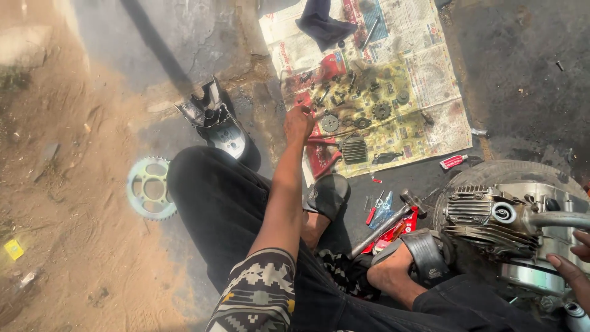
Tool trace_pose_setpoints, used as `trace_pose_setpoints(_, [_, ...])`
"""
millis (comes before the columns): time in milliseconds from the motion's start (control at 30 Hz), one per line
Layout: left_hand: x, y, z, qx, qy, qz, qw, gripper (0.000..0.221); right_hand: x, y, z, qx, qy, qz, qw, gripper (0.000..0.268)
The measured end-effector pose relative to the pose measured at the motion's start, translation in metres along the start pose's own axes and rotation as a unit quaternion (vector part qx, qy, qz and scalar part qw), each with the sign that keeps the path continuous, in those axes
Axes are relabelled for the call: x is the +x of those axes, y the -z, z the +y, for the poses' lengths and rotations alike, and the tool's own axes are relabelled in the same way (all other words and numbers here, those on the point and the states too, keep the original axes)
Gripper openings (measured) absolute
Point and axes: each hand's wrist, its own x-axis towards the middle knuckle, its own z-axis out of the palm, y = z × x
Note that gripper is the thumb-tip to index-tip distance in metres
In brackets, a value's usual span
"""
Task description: The person is repairing a motorcycle engine by assembling and adjusting internal components on the floor.
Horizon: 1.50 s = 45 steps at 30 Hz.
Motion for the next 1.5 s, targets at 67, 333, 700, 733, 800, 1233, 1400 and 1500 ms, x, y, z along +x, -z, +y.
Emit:
trace_pose_setpoints(67, [0.009,0.020,0.018,-0.037,0.077,0.016,0.996,0.026,-0.027,0.034,-0.074,-0.049,0.028,-0.010,0.998,0.075])
trace_pose_setpoints(333, [0.061,-0.018,0.006,-0.032,0.071,0.038,0.996,0.022,-0.031,0.056,-0.099,-0.032,-0.010,-0.037,0.999,0.072])
trace_pose_setpoints(700, [0.111,-0.109,0.038,-0.079,-0.068,-0.007,0.994,0.023,-0.053,-0.027,0.090,0.043,0.101,-0.250,0.962,0.080])
trace_pose_setpoints(733, [0.119,-0.129,0.029,-0.058,-0.115,0.043,0.991,0.018,-0.055,-0.022,0.074,-0.039,0.036,-0.278,0.959,0.086])
trace_pose_setpoints(800, [0.127,-0.155,0.017,-0.037,-0.162,0.086,0.982,0.015,-0.060,-0.010,0.039,-0.120,-0.036,-0.302,0.945,0.091])
trace_pose_setpoints(1233, [0.095,-0.086,0.056,-0.110,-0.121,0.062,0.985,0.021,-0.059,0.065,-0.151,-0.116,0.002,-0.205,0.972,0.078])
trace_pose_setpoints(1400, [0.084,-0.082,0.034,-0.066,-0.295,0.012,0.953,0.026,-0.071,0.046,-0.109,-0.143,0.015,-0.238,0.961,0.092])
trace_pose_setpoints(1500, [0.074,-0.083,0.041,0.098,-0.354,-0.042,0.929,0.025,-0.072,0.069,-0.156,-0.134,0.030,-0.181,0.974,0.081])
